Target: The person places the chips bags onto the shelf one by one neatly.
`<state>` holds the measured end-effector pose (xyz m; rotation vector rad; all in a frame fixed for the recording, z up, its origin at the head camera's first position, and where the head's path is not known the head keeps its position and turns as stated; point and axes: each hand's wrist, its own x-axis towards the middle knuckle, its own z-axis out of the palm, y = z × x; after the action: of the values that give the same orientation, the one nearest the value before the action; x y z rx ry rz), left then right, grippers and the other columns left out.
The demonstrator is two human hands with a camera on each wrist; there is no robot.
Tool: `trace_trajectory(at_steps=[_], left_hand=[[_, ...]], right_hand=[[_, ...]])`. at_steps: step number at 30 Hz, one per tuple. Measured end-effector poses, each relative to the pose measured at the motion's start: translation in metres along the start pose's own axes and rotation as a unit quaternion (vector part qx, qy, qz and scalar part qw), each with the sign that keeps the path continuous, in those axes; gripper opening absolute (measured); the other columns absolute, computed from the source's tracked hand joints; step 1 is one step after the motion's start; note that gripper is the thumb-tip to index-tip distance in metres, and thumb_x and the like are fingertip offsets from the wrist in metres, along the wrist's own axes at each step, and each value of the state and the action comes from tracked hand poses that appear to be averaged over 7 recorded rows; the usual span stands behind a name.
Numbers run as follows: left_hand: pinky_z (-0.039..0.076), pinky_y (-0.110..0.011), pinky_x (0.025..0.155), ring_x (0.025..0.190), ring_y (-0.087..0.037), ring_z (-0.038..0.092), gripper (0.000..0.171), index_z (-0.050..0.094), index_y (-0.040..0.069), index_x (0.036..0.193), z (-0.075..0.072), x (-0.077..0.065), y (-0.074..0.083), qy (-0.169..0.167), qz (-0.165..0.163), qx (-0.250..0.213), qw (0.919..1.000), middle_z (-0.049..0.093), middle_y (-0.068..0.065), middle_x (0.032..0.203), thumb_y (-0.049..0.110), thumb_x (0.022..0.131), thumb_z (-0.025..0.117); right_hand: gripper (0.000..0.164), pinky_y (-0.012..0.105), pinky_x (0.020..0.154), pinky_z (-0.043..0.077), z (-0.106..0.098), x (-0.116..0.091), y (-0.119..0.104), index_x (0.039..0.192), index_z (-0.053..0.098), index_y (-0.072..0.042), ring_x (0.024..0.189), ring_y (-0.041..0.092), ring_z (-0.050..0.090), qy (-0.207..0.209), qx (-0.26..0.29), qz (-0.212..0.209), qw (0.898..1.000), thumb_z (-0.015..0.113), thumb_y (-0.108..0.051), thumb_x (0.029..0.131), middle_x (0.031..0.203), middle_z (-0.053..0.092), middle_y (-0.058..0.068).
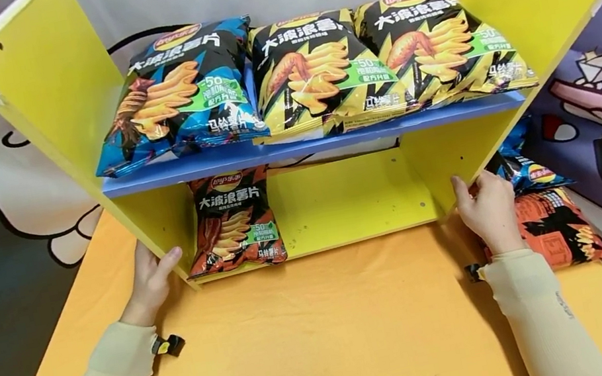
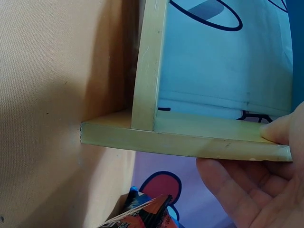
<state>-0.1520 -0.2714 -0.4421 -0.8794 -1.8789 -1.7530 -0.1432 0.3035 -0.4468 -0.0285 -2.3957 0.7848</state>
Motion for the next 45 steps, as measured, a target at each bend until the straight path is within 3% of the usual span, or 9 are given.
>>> trace_trajectory(at_steps=[7, 12, 15, 22, 25, 28, 33, 39, 45], left_hand=[[0.036, -0.02, 0.116, 0.14, -0.018, 0.048, 0.076, 0.032, -0.004, 0.157, -0.005, 0.002, 0.005, -0.03, -0.027, 0.067, 0.9969, 0.049, -0.023, 0.15, -0.003, 0.084, 0.052], [0.038, -0.011, 0.104, 0.13, -0.004, 0.052, 0.068, 0.042, -0.001, 0.152, -0.012, 0.004, 0.016, -0.074, -0.075, 0.18, 0.978, 0.053, -0.026, 0.143, -0.003, 0.085, 0.054], [0.039, -0.01, 0.098, 0.121, -0.004, 0.053, 0.065, 0.045, -0.002, 0.147, -0.014, 0.006, 0.022, -0.095, -0.098, 0.204, 0.9695, 0.056, -0.023, 0.136, -0.008, 0.083, 0.055], [0.04, -0.012, 0.091, 0.107, -0.007, 0.053, 0.057, 0.049, 0.002, 0.142, -0.016, 0.012, 0.035, -0.134, -0.14, 0.253, 0.9479, 0.06, -0.015, 0.129, -0.005, 0.086, 0.058], [0.04, -0.014, 0.087, 0.1, -0.008, 0.053, 0.047, 0.054, 0.003, 0.134, -0.018, 0.013, 0.04, -0.143, -0.151, 0.278, 0.9377, 0.063, -0.012, 0.121, -0.002, 0.088, 0.059], [0.04, -0.015, 0.085, 0.097, -0.009, 0.053, 0.044, 0.055, 0.003, 0.131, -0.019, 0.013, 0.041, -0.144, -0.153, 0.282, 0.9359, 0.064, -0.011, 0.118, -0.002, 0.088, 0.06], [0.041, -0.014, 0.085, 0.098, -0.009, 0.054, 0.047, 0.055, 0.004, 0.134, -0.02, 0.013, 0.041, -0.144, -0.146, 0.28, 0.9379, 0.064, -0.011, 0.12, -0.003, 0.087, 0.06], [0.04, -0.018, 0.081, 0.094, -0.009, 0.052, 0.046, 0.056, 0.006, 0.131, -0.021, 0.015, 0.04, -0.149, -0.145, 0.287, 0.935, 0.063, -0.008, 0.116, -0.003, 0.086, 0.061], [0.04, -0.018, 0.083, 0.096, -0.009, 0.052, 0.048, 0.055, 0.006, 0.133, -0.023, 0.016, 0.042, -0.156, -0.14, 0.295, 0.9323, 0.063, -0.008, 0.119, -0.001, 0.086, 0.061]], right_hand=[[0.033, 0.023, 0.057, 0.035, -0.001, 0.0, 0.001, 0.107, 0.073, 0.006, 0.072, 0.037, 0.061, -0.001, -0.004, -0.008, 1.0, 0.063, -0.025, 0.101, 0.081, 0.07, 0.025], [0.03, 0.025, 0.056, 0.035, -0.008, 0.002, 0.002, 0.105, 0.074, 0.003, 0.065, 0.031, 0.059, -0.026, -0.005, -0.028, 0.999, 0.062, -0.024, 0.102, 0.08, 0.071, 0.022], [0.027, 0.027, 0.061, 0.035, -0.016, 0.0, 0.005, 0.107, 0.074, -0.002, 0.068, 0.029, 0.059, -0.057, -0.006, -0.041, 0.998, 0.063, -0.025, 0.102, 0.083, 0.073, 0.02], [0.03, 0.004, 0.074, 0.041, -0.036, -0.02, 0.023, 0.124, 0.072, -0.01, 0.085, 0.014, 0.07, -0.133, -0.016, -0.044, 0.99, 0.068, -0.025, 0.099, 0.107, 0.076, 0.011], [0.036, 0.025, 0.087, 0.047, -0.044, -0.033, 0.031, 0.131, 0.07, -0.01, 0.093, 0.024, 0.069, -0.135, -0.029, -0.056, 0.989, 0.069, -0.024, 0.098, 0.114, 0.073, 0.012], [0.036, 0.051, 0.09, 0.041, -0.05, -0.043, 0.036, 0.129, 0.071, -0.007, 0.103, 0.037, 0.062, -0.109, -0.052, -0.084, 0.989, 0.071, -0.021, 0.095, 0.115, 0.069, 0.015], [0.044, 0.06, 0.094, 0.038, -0.055, -0.053, 0.04, 0.125, 0.068, 0.004, 0.107, 0.048, 0.053, -0.068, -0.109, -0.105, 0.986, 0.077, -0.016, 0.086, 0.115, 0.061, 0.027], [0.08, 0.073, 0.079, 0.041, -0.054, -0.066, 0.037, 0.132, 0.049, 0.018, 0.094, 0.067, 0.049, -0.07, -0.203, -0.057, 0.975, 0.084, -0.03, 0.079, 0.124, 0.048, 0.046], [0.119, 0.082, 0.085, 0.039, -0.047, -0.072, 0.032, 0.154, 0.013, 0.02, 0.117, 0.081, 0.032, -0.175, -0.253, 0.043, 0.95, 0.077, -0.054, 0.085, 0.146, 0.021, 0.058]])
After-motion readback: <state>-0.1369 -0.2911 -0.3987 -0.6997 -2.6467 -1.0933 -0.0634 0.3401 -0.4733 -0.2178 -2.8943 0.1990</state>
